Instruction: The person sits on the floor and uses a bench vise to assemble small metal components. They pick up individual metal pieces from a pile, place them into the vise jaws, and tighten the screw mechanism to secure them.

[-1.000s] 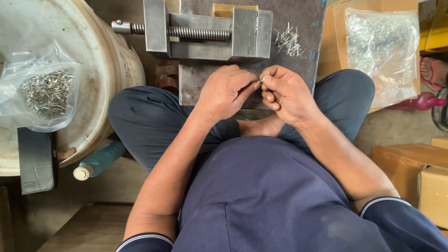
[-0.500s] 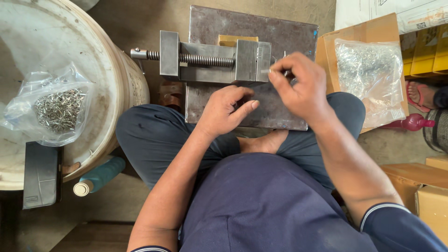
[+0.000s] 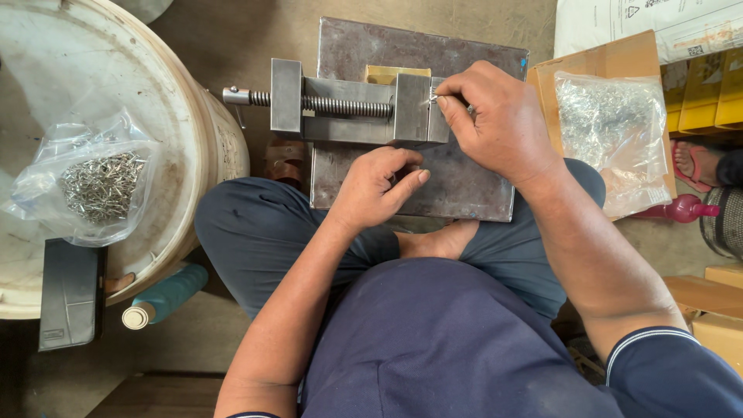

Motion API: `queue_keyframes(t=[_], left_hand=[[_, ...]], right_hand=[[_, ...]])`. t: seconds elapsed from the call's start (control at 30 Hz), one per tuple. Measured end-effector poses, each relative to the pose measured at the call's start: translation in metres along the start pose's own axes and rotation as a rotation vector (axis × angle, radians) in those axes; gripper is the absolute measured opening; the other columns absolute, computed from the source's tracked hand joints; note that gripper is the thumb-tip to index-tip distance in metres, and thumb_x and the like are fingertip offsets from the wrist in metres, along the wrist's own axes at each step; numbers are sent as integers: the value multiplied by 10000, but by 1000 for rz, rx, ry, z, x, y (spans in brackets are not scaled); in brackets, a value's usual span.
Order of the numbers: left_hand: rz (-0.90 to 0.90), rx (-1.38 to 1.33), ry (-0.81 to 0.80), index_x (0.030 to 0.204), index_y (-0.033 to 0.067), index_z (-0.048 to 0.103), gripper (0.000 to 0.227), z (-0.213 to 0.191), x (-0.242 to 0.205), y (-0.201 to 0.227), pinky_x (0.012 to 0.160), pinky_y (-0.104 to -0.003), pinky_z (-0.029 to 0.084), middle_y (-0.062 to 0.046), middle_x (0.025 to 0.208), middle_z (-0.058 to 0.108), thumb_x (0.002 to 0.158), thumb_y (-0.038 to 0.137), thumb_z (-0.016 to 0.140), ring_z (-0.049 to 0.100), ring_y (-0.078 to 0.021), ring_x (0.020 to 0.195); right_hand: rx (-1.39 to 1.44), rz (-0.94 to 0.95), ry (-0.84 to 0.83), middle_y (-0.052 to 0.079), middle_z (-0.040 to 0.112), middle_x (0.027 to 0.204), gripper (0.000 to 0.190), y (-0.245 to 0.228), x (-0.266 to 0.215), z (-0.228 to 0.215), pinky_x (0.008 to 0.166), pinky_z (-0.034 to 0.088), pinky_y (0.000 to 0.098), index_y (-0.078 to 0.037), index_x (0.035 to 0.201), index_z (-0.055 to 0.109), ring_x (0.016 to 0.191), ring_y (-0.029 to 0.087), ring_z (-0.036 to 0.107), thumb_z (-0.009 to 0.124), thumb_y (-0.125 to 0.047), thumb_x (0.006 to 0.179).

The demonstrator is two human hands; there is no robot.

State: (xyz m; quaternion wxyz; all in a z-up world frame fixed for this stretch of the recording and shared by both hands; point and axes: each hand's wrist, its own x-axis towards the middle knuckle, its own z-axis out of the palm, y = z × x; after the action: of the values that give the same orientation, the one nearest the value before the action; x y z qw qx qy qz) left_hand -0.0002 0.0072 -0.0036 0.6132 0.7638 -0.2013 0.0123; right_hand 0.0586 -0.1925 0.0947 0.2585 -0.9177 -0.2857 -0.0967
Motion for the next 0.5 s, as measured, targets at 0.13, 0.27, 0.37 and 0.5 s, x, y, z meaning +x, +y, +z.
queue_keyframes(t=[0.13, 0.27, 0.37, 0.5], left_hand=[[-42, 3, -12, 1044, 42, 716, 230, 0, 2, 3, 643, -350, 505, -105, 808, 652, 934, 242, 745, 637, -243, 704], [67, 38, 19, 1054, 47, 707, 190, -2, 3, 1, 710, -358, 518, -115, 864, 680, 958, 208, 741, 662, -272, 792], [64, 9, 2, 1061, 39, 700, 171, 4, 0, -2, 724, -354, 523, -108, 874, 690, 965, 175, 739, 668, -267, 803], [58, 21, -13, 1035, 32, 697, 143, 6, 2, -1, 722, -347, 517, -95, 852, 687, 958, 142, 747, 652, -254, 778]], right_hand=[[64, 49, 41, 112, 688, 1017, 103, 14, -11, 1, 715, 533, 343, -41, 1140, 729, 859, 259, 678, 711, -85, 1049], [146, 322, 133, 139, 688, 1037, 144, 47, -37, 5, 741, 541, 367, -27, 1170, 732, 844, 288, 679, 672, -78, 1050], [10, 286, 176, 148, 691, 1241, 157, 69, -69, 13, 988, 539, 415, -15, 1228, 703, 1128, 337, 666, 669, -77, 1088], [-133, 191, 31, 206, 550, 1545, 497, 69, -98, 29, 1216, 395, 484, 3, 1455, 580, 1449, 394, 493, 729, -144, 1005]])
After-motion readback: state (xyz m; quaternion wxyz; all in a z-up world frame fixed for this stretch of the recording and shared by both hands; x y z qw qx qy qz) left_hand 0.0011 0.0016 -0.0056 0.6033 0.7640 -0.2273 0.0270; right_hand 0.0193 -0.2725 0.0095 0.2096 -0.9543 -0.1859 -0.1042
